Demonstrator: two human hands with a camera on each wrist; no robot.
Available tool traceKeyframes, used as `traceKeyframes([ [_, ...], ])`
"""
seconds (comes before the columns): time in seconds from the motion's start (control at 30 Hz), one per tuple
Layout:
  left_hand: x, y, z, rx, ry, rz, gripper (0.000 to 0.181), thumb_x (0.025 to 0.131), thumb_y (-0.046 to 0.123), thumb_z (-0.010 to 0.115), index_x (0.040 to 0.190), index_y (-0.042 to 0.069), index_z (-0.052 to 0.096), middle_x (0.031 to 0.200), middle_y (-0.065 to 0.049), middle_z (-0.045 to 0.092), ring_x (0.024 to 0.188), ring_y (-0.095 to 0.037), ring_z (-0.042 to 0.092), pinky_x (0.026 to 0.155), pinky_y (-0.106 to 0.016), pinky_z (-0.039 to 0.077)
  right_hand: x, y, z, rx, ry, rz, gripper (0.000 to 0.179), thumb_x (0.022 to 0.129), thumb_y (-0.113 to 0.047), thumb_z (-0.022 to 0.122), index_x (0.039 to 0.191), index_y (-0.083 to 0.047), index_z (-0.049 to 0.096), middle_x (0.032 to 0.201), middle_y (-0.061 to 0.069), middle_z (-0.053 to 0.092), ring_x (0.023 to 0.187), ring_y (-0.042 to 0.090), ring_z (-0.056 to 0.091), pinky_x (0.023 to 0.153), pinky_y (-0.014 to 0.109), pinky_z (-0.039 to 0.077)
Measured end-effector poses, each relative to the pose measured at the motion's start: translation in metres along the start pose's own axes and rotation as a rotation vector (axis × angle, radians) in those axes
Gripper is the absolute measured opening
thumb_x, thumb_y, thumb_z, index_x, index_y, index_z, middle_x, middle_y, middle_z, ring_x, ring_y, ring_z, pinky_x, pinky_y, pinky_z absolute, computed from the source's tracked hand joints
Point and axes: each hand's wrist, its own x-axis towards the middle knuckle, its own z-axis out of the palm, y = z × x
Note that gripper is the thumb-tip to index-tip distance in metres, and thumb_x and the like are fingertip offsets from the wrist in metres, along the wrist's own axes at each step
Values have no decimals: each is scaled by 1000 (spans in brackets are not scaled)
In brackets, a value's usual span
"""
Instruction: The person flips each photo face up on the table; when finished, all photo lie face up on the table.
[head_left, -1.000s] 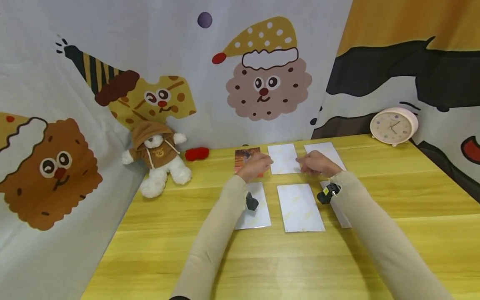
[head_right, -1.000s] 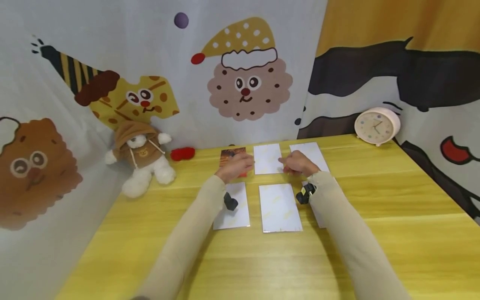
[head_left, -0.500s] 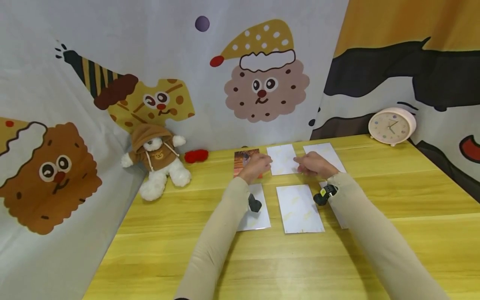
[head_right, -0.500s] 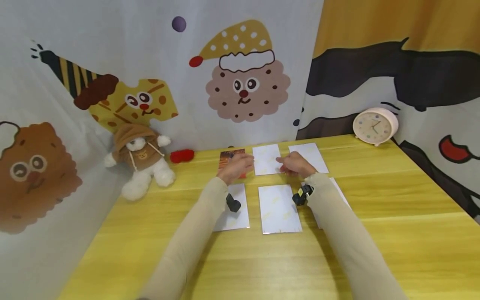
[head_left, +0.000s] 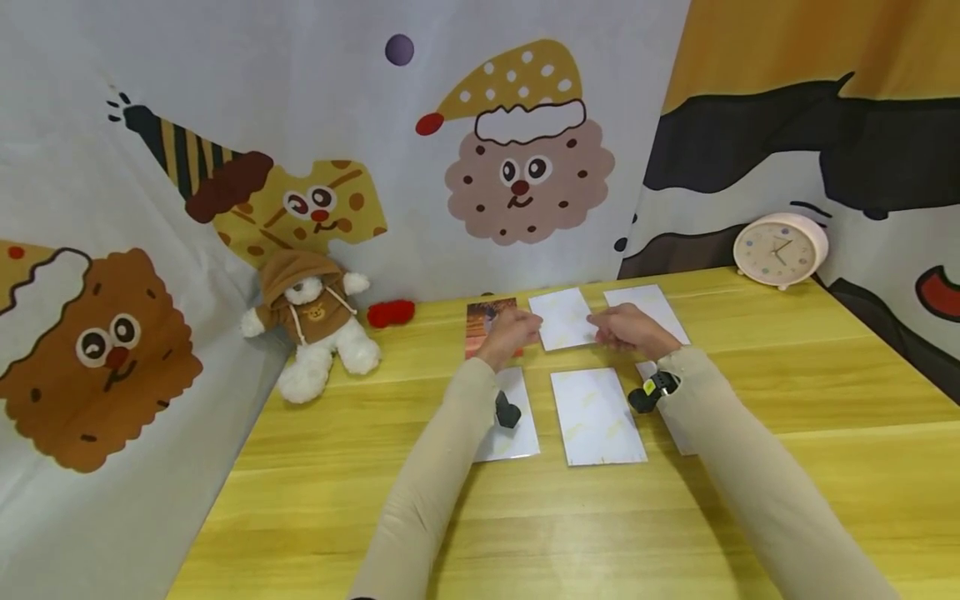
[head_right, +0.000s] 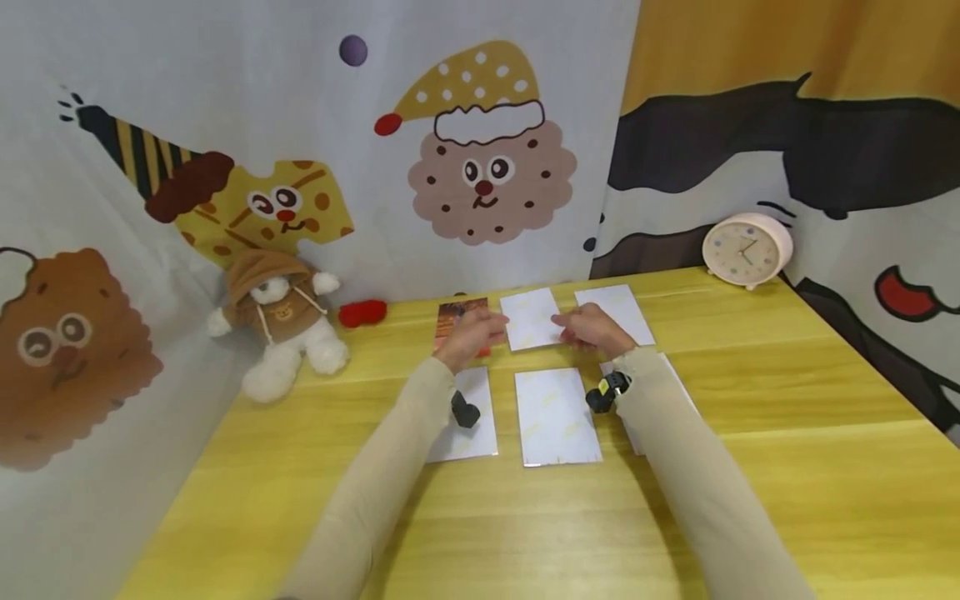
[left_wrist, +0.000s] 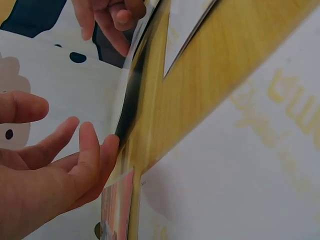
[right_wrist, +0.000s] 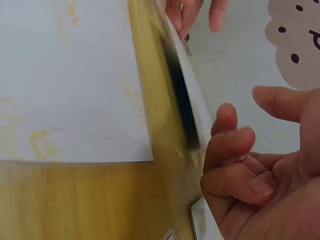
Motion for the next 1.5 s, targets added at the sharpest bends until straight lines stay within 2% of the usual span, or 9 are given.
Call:
traceKeyframes([
  [0.1, 0, -2, 1, 30, 17, 21, 38, 100, 12, 54, 132, -6, 60, 140, -20, 58, 129, -34, 58, 110, -43, 48, 1, 2, 1, -23, -16, -11, 55, 102, -35, 55, 138, 6, 47, 67, -5, 53, 55, 8, 42, 50, 22, 33],
  [0.17, -1, -3, 1, 54, 28, 28, 37, 99, 12, 54, 132, -4, 61, 138, -19, 60, 123, -33, 59, 106, -43, 50, 1, 3, 2, -25, -15, -3, 57, 101, -37, 57, 139, 5, 45, 65, -5, 49, 54, 10, 40, 50, 23, 33],
  [0.5, -1, 2, 8, 180, 125, 82, 33, 96, 17, 65, 125, 2, 67, 126, -12, 66, 111, -25, 64, 92, -41, 56, 3, 2, 6, -62, 61, 26, 40, 99, -39, 61, 75, -7, 54, 54, -5, 39, 53, 14, 38, 52, 26, 32],
  [0.9, 1, -5, 19, 209, 195, 93, 43, 84, 15, 81, 125, 7, 68, 125, -16, 70, 106, -25, 70, 81, -32, 59, 6, 4, 22, -331, 142, 15, 67, 90, -73, 53, 56, -18, 37, 51, -8, 32, 50, 11, 33, 52, 27, 34],
  [0.97, 1, -6, 21, 187, 188, 95, 44, 85, 13, 80, 127, 7, 67, 127, -16, 69, 106, -25, 70, 81, -32, 60, 4, 4, 23, -360, 154, 1, 71, 90, -77, 46, 66, -11, 57, 64, 1, 52, 61, 17, 48, 60, 30, 44],
  [1.03, 0, -6, 22, 170, 177, 102, 44, 87, 14, 78, 129, 7, 66, 130, -15, 67, 109, -25, 69, 83, -33, 60, 2, 4, 24, -380, 169, -7, 81, 91, -78, 44, 99, -2, 71, 97, 15, 68, 88, 29, 63, 80, 40, 54],
  [1.13, 1, -5, 24, 148, 167, 119, 42, 90, 14, 74, 130, 8, 66, 135, -15, 64, 113, -26, 67, 88, -35, 59, 0, 1, 24, -398, 187, -18, 100, 91, -76, 44, 151, 4, 40, 153, 27, 43, 138, 42, 45, 114, 54, 41],
  [1.37, 4, -1, 25, 102, 188, 121, 35, 94, 16, 66, 128, 7, 66, 135, -13, 64, 115, -29, 66, 96, -40, 56, -2, -10, 26, -377, 225, -6, 109, 89, -77, 49, 160, -3, 14, 154, 29, 41, 143, 43, 41, 119, 58, 35],
  [1.5, 4, 0, 23, 205, 230, 69, 35, 97, 19, 61, 128, 4, 65, 128, -12, 67, 113, -29, 64, 97, -44, 54, -1, -12, 28, -429, 218, -6, 106, 91, -71, 53, 160, -3, 12, 158, 30, 34, 146, 44, 35, 120, 57, 32],
])
